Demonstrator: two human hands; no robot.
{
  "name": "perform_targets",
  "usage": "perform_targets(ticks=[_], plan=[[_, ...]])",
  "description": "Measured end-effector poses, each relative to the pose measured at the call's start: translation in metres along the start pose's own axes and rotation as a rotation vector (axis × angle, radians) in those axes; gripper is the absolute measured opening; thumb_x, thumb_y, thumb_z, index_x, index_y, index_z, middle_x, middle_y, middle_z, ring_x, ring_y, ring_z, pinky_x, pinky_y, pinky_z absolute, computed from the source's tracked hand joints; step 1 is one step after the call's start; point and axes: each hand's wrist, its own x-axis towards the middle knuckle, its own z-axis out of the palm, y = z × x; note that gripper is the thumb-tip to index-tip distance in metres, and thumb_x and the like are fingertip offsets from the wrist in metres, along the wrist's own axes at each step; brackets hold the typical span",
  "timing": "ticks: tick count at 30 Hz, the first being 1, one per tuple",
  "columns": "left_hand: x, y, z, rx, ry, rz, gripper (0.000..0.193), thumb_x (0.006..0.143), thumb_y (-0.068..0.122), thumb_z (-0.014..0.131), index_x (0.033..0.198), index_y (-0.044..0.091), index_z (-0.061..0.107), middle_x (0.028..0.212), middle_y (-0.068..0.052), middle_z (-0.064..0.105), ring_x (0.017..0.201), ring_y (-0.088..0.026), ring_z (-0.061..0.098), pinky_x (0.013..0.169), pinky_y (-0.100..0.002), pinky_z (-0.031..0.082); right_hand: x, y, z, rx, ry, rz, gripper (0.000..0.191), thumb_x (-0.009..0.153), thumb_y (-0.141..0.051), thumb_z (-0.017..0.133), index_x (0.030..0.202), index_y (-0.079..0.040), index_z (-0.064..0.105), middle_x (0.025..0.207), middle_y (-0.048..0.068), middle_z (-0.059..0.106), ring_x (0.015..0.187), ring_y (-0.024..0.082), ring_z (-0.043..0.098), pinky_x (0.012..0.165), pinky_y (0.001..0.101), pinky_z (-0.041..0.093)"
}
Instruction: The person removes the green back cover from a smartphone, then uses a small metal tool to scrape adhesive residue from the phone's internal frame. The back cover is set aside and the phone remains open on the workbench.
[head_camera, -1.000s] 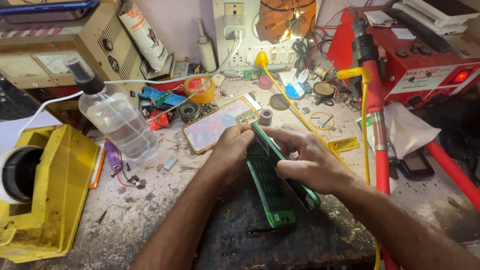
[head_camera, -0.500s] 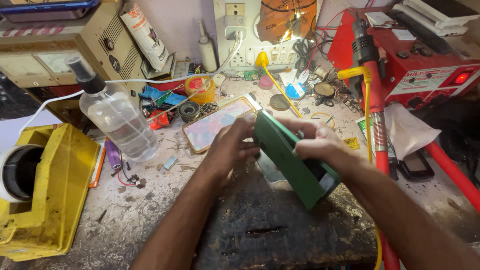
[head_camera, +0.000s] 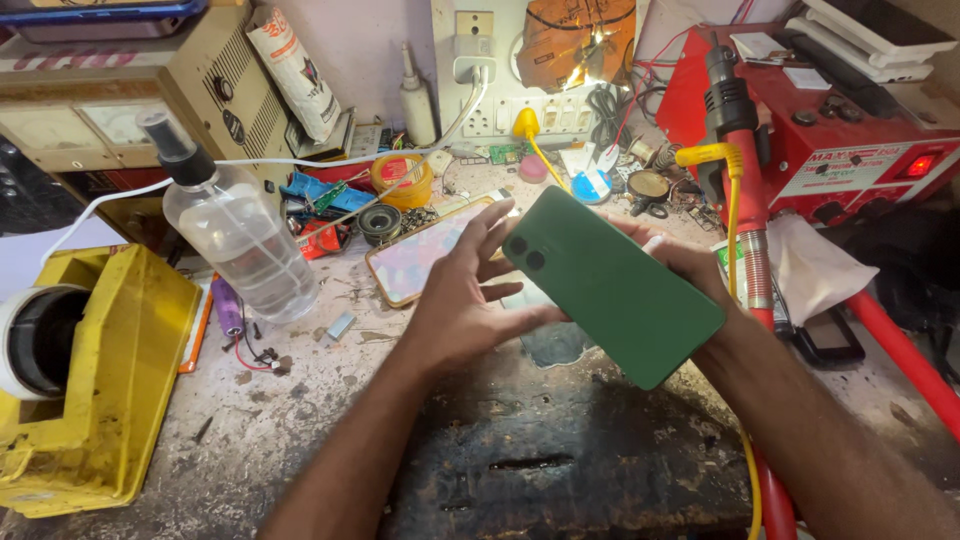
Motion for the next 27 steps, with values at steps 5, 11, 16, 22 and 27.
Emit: perform_targets(ticks=[5,11,16,22,27], plan=[[0.002,-0.007,0.018,-0.471,-0.058,-0.012,0.126,0.07,0.013,0.09,0.163,0.011,0.005,0.16,-0.021,0.039,0.141,-0.038,0.051,0.111,-0.052,0.049,0.001,0.016,-0.023,0.123,-0.066,-0.061,0.063,0.087,-0.021,0.06,0.143,0.008,0.053,0.117,0.019,0.069,0.096,0.023,0.069,0.083,0.0333,0.057],[-0.009,-0.015,0.027,-0.927,-0.168,0.039,0.123,0.079,0.009,0.083,0.167,0.03,0.0,0.166,-0.012,0.032,0.155,-0.033,0.031,0.125,-0.053,0.03,-0.003,0.035,-0.027,-0.294,0.047,-0.136,0.048,0.091,-0.021,0.063,0.133,0.004,0.06,0.111,0.014,0.073,0.088,0.02,0.073,0.076,0.0323,0.061],[-0.01,-0.017,0.017,-0.974,-0.185,0.105,0.113,0.082,0.007,0.081,0.166,0.03,0.008,0.162,-0.016,0.038,0.154,-0.034,0.035,0.127,-0.055,0.03,0.002,0.037,-0.016,0.107,0.154,0.184,0.041,0.095,-0.021,0.064,0.13,0.0,0.062,0.108,0.012,0.073,0.085,0.018,0.075,0.071,0.0316,0.062],[-0.012,-0.018,0.013,-0.954,-0.135,0.159,0.108,0.083,0.012,0.082,0.165,0.031,0.014,0.154,-0.014,0.042,0.148,-0.036,0.044,0.125,-0.056,0.034,0.012,0.02,0.012,-0.125,0.181,0.101,0.047,0.09,-0.015,0.066,0.135,-0.009,0.057,0.111,0.003,0.072,0.091,0.012,0.071,0.077,0.0285,0.061],[-0.014,-0.019,0.001,-1.009,-0.123,0.085,0.105,0.081,0.02,0.081,0.161,0.035,0.013,0.146,-0.015,0.051,0.139,-0.035,0.05,0.114,-0.057,0.043,-0.007,-0.006,0.03,-0.956,0.162,-0.405,0.069,0.078,-0.004,0.078,0.143,-0.011,0.058,0.1,0.0,0.046,0.084,0.01,0.053,0.088,0.0289,0.064]])
